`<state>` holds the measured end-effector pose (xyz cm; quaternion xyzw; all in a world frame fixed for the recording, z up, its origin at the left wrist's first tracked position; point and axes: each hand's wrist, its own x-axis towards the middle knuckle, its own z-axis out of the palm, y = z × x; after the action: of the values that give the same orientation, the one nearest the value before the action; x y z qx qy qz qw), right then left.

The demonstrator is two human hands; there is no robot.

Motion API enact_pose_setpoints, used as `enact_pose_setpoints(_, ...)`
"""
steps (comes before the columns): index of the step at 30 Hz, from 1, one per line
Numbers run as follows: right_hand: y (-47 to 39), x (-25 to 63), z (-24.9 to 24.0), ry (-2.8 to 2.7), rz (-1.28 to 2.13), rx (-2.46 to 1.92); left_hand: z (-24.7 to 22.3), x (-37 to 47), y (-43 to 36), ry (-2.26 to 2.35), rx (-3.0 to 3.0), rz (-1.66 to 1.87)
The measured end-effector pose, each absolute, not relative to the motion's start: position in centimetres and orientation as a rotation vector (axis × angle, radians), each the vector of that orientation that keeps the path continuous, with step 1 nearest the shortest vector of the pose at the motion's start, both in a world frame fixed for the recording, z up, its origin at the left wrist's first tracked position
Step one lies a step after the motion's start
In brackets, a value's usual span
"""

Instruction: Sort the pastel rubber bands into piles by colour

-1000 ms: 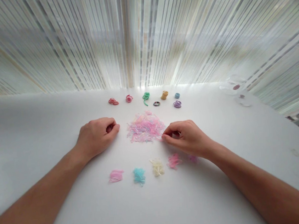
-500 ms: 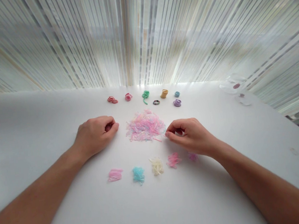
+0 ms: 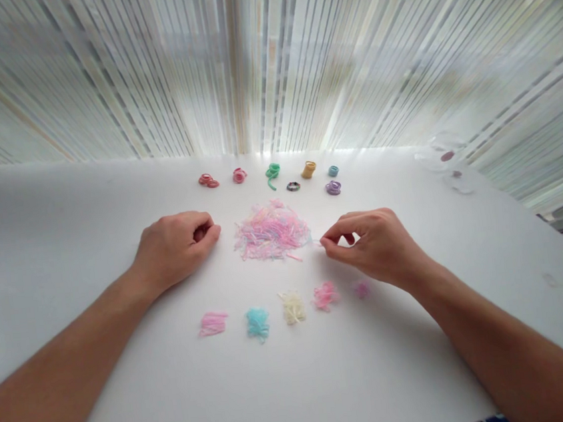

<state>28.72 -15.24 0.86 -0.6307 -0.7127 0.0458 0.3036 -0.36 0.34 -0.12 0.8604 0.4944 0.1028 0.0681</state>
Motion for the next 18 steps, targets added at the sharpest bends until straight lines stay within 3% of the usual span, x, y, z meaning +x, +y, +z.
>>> enact_pose_setpoints(12, -15.5, 29.8, 1.5, -1.819, 0.014, -1.724, 0.2, -0.3, 0.1, 1.476, 2.596, 0.296)
enact_pose_setpoints(18, -15.7, 29.8, 1.5, -1.644, 0.130, -1.801, 0.1, -0.3, 0.2, 1.483, 2.595, 0.293)
